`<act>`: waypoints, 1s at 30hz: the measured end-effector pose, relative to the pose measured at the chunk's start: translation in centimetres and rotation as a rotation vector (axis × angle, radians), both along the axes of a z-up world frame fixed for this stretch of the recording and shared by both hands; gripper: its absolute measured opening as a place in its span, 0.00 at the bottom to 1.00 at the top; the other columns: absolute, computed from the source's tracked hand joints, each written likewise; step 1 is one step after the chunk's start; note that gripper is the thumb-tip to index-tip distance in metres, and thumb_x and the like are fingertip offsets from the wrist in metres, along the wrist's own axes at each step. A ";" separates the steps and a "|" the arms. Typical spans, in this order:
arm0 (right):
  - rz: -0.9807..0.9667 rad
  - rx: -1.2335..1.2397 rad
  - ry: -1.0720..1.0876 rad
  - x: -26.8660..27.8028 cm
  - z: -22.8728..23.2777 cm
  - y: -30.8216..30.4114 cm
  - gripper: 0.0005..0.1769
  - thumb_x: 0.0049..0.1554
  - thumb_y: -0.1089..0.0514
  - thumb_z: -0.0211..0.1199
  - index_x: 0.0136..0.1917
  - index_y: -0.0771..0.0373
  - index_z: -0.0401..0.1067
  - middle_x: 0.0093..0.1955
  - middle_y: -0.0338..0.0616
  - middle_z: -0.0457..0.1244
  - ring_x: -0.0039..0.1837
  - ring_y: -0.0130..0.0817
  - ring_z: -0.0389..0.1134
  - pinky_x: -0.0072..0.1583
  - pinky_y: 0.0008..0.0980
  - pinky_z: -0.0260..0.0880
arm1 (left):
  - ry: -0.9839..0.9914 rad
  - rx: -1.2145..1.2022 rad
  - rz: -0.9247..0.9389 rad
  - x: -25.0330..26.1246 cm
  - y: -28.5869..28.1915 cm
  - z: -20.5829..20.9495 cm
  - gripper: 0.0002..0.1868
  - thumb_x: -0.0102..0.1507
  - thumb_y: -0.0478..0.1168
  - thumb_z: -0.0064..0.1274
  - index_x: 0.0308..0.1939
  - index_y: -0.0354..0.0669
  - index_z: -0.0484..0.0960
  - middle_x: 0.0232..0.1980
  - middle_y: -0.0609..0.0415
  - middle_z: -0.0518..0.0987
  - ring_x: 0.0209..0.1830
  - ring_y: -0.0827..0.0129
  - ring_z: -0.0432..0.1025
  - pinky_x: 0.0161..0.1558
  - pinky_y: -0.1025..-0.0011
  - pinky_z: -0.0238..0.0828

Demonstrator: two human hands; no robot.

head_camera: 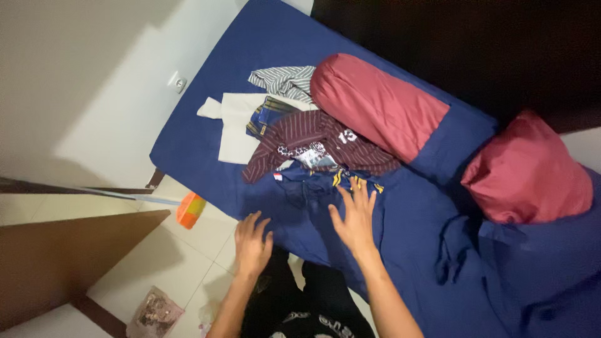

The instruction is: The person picks up a light-colored shirt from a bed and folds it on a white table.

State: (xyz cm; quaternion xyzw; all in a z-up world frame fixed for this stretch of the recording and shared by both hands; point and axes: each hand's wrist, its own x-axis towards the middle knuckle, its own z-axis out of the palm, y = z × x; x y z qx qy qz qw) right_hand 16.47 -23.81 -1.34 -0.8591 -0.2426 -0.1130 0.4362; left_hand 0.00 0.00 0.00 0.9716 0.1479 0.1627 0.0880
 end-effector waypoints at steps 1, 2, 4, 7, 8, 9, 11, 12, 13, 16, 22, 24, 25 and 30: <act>-0.005 0.010 0.009 0.0 0.2 0.7 0.30 0.56 0.49 0.65 0.69 0.60 0.68 0.80 0.58 0.50 0.83 0.62 0.42 0.78 0.65 0.31 | -0.010 0.021 0.000 0.4 1.0 0.0 0.21 0.61 0.42 0.56 0.59 0.47 0.78 0.69 0.48 0.71 0.72 0.50 0.62 0.75 0.50 0.51; -0.010 0.019 0.019 0.0 0.4 1.3 0.29 0.55 0.50 0.65 0.68 0.60 0.68 0.79 0.59 0.50 0.83 0.63 0.42 0.78 0.65 0.31 | -0.020 0.042 0.000 0.8 2.0 -0.1 0.21 0.61 0.42 0.56 0.58 0.46 0.78 0.69 0.46 0.71 0.72 0.50 0.63 0.74 0.48 0.51; -0.006 0.044 0.043 0.1 0.4 2.8 0.29 0.55 0.50 0.65 0.68 0.60 0.68 0.79 0.58 0.51 0.82 0.62 0.43 0.78 0.63 0.32 | -0.025 0.076 0.009 1.5 4.5 -0.8 0.21 0.61 0.41 0.56 0.58 0.45 0.78 0.68 0.44 0.71 0.71 0.49 0.63 0.73 0.47 0.52; -0.042 0.070 0.090 0.4 0.6 5.5 0.29 0.55 0.51 0.65 0.68 0.60 0.68 0.78 0.57 0.52 0.81 0.61 0.44 0.78 0.62 0.34 | 0.039 0.127 -0.007 5.3 10.4 -2.5 0.22 0.58 0.40 0.56 0.58 0.45 0.78 0.67 0.44 0.71 0.70 0.48 0.62 0.71 0.46 0.52; -0.057 0.061 0.105 0.6 0.6 6.7 0.30 0.54 0.51 0.65 0.68 0.60 0.68 0.78 0.58 0.52 0.81 0.61 0.44 0.78 0.62 0.32 | 0.095 0.150 0.000 6.9 12.8 -3.1 0.23 0.57 0.40 0.57 0.58 0.47 0.78 0.67 0.45 0.71 0.70 0.49 0.62 0.71 0.47 0.52; -0.056 0.046 0.139 0.4 0.5 7.6 0.30 0.53 0.51 0.66 0.68 0.60 0.69 0.77 0.59 0.51 0.80 0.61 0.43 0.77 0.63 0.31 | 0.168 0.169 0.023 7.6 14.7 -3.8 0.24 0.56 0.40 0.57 0.58 0.48 0.78 0.67 0.46 0.71 0.70 0.50 0.62 0.70 0.47 0.52; -0.083 0.046 0.169 1.2 0.2 9.0 0.29 0.54 0.52 0.66 0.67 0.61 0.69 0.78 0.58 0.51 0.81 0.60 0.43 0.78 0.62 0.32 | 0.156 0.221 0.008 10.5 18.2 -5.6 0.28 0.58 0.39 0.55 0.63 0.49 0.75 0.70 0.46 0.69 0.72 0.51 0.61 0.72 0.49 0.53; -0.092 0.046 0.189 1.4 0.0 9.7 0.29 0.54 0.52 0.66 0.67 0.61 0.69 0.78 0.57 0.51 0.82 0.59 0.44 0.78 0.62 0.32 | 0.155 0.246 0.004 11.6 19.7 -6.4 0.29 0.59 0.39 0.55 0.66 0.49 0.74 0.71 0.46 0.68 0.73 0.51 0.61 0.72 0.50 0.54; -0.106 0.040 0.185 2.2 -0.1 10.6 0.29 0.54 0.52 0.66 0.67 0.61 0.69 0.78 0.58 0.51 0.81 0.60 0.43 0.77 0.62 0.32 | 0.205 0.298 0.011 13.0 21.1 -6.8 0.31 0.58 0.40 0.55 0.67 0.50 0.73 0.73 0.44 0.66 0.74 0.51 0.60 0.72 0.49 0.53; -0.132 0.022 0.175 3.7 -0.7 13.5 0.28 0.54 0.53 0.66 0.67 0.61 0.70 0.77 0.59 0.52 0.81 0.60 0.44 0.77 0.62 0.33 | 0.357 0.417 0.005 16.1 24.6 -8.2 0.37 0.57 0.42 0.55 0.72 0.51 0.67 0.77 0.42 0.60 0.76 0.51 0.55 0.71 0.50 0.51; 0.030 0.064 0.226 6.3 -1.1 22.3 0.28 0.52 0.56 0.67 0.66 0.61 0.70 0.76 0.57 0.54 0.80 0.60 0.47 0.78 0.60 0.38 | 0.414 0.418 0.022 18.1 29.8 -12.5 0.41 0.58 0.45 0.54 0.76 0.50 0.59 0.77 0.40 0.57 0.77 0.50 0.53 0.72 0.46 0.49; 0.115 0.065 0.269 6.6 -0.6 24.8 0.29 0.52 0.56 0.68 0.67 0.62 0.70 0.76 0.58 0.55 0.80 0.60 0.47 0.78 0.59 0.37 | 0.448 0.484 0.023 18.4 31.2 -13.4 0.39 0.61 0.44 0.52 0.76 0.53 0.60 0.77 0.44 0.59 0.76 0.53 0.55 0.70 0.46 0.50; 0.127 0.062 0.281 6.7 -0.3 25.6 0.29 0.52 0.56 0.68 0.66 0.62 0.70 0.76 0.58 0.54 0.80 0.61 0.47 0.78 0.59 0.37 | 0.435 0.447 0.024 18.8 31.8 -13.5 0.35 0.61 0.45 0.52 0.73 0.54 0.64 0.73 0.46 0.63 0.74 0.55 0.57 0.70 0.45 0.50; 0.127 0.067 0.318 7.0 0.3 27.0 0.28 0.53 0.56 0.68 0.66 0.62 0.71 0.76 0.59 0.54 0.80 0.61 0.46 0.78 0.58 0.38 | 0.390 0.371 0.008 20.3 34.1 -11.6 0.12 0.68 0.44 0.50 0.54 0.60 0.81 0.58 0.60 0.77 0.63 0.63 0.68 0.75 0.46 0.52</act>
